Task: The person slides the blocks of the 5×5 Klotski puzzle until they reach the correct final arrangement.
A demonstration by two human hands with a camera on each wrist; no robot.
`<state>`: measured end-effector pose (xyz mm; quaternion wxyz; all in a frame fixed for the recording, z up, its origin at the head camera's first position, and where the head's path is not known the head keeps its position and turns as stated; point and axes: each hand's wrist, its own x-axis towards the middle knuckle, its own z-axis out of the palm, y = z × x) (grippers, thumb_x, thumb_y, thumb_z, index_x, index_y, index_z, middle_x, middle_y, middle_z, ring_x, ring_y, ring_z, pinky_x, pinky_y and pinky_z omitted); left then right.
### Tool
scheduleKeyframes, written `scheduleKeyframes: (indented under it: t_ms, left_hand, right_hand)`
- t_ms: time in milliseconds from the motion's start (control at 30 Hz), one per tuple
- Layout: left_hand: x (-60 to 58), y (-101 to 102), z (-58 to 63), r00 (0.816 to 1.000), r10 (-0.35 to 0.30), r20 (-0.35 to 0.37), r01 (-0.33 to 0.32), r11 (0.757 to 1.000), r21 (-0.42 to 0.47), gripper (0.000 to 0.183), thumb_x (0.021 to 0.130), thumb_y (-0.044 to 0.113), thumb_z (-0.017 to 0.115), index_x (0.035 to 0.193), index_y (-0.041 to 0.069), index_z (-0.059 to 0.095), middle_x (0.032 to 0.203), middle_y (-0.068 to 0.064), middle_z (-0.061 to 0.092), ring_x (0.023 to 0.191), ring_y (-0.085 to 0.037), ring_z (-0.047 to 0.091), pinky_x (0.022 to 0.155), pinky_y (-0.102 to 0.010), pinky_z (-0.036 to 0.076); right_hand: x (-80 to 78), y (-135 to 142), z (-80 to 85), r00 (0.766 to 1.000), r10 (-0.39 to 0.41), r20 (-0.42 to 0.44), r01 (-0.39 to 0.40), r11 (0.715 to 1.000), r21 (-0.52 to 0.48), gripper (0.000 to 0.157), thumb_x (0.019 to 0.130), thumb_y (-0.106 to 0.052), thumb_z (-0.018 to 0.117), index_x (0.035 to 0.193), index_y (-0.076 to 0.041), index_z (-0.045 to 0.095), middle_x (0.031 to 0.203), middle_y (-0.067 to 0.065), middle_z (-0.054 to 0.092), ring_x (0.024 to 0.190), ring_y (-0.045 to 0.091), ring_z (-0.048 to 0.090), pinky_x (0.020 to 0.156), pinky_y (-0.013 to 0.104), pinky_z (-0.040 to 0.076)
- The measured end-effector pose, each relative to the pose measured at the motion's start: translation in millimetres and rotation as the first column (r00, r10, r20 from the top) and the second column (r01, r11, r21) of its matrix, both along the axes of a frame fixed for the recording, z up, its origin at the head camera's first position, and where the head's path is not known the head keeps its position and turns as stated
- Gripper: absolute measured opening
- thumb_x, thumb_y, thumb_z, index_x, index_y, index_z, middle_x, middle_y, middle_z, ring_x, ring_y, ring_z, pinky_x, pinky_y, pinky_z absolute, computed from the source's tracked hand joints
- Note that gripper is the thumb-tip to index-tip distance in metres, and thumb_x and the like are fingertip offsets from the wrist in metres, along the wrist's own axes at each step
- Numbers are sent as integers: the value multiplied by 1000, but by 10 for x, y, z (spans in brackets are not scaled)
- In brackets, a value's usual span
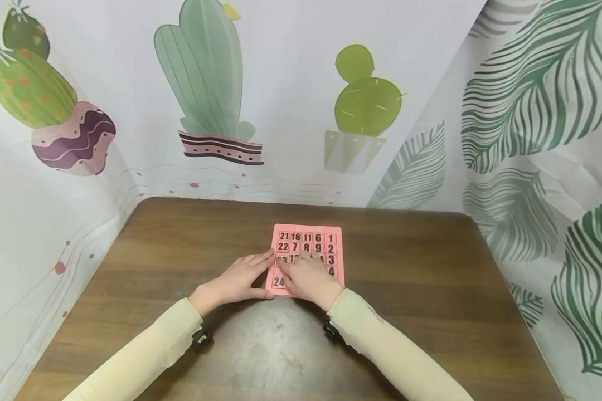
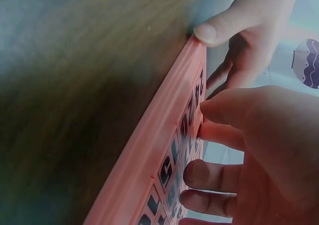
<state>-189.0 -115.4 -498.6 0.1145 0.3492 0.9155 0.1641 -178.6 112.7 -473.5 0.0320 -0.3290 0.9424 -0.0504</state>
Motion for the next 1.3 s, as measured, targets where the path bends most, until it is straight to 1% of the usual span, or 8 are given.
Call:
scheduleKeyframes:
  t_ms: [233,367,533,767,900,1033,1200,1300]
  left_hand:
    - [0,5,-13,1000,2,1,-2,1000,22,96,92,54,75,161,1,35,170,-16,28,151,-37,36,118,-60,31]
    - [4,-1,-17,1000,8,-6,-8,1000,22,97,91,55,75,161,1,34,170,-16,28,151,-37,36,118,-60,31]
    - [11,4,-4,1000,10,-14,-10,1000,-2,99,91,55,75,161,-1,33,170,-16,27,150,-35,37,117,-59,32]
    - [11,18,-8,1000,20,3,-20,1000,0,100,91,55,75,162,-1,32,171,-17,25,151,-35,36,117,-60,32]
    - [1,12,-7,1000,16,2,-16,1000,21,99,89,53,78,161,-1,35,169,-19,27,149,-37,38,116,-60,33]
    - [-14,8,0,1000,16,0,-16,1000,23,100,88,52,80,160,-1,36,169,-19,28,148,-37,39,115,-59,34]
    - [-2,16,4,1000,28,9,-28,1000,14,102,87,52,81,160,-3,34,169,-20,28,149,-38,38,116,-60,33]
    - [8,22,2,999,28,16,-28,1000,3,103,88,53,79,161,-2,33,169,-20,26,150,-37,37,117,-59,32]
  right_hand:
    - [103,22,5,1000,26,-7,-26,999,-28,44,102,-28,62,144,-14,65,119,19,74,117,46,64,107,63,45]
    - [151,24,-1,999,47,-23,-48,999,-19,44,103,-29,61,144,-14,65,111,17,76,111,42,66,106,60,46]
    - [205,28,3,998,51,-42,-51,999,-6,45,102,-31,62,144,-15,64,109,15,76,103,37,66,105,56,48]
    - [206,33,-5,997,59,-44,-60,998,-23,44,102,-30,62,143,-14,65,103,13,76,102,38,67,104,56,48]
    - [150,19,37,998,62,-8,-63,997,-54,39,101,-27,63,136,-12,70,107,12,76,107,38,66,105,59,47]
    - [10,-7,114,999,33,23,-32,998,-59,34,102,-27,62,130,-10,73,116,14,75,113,39,63,107,60,45]
    - [-215,-26,122,998,-34,56,35,999,-18,42,106,-29,58,142,-9,65,129,22,70,132,48,56,115,62,37]
    - [-297,-38,109,994,-70,78,69,997,18,46,108,-31,55,149,-12,59,136,23,67,137,48,52,117,61,35]
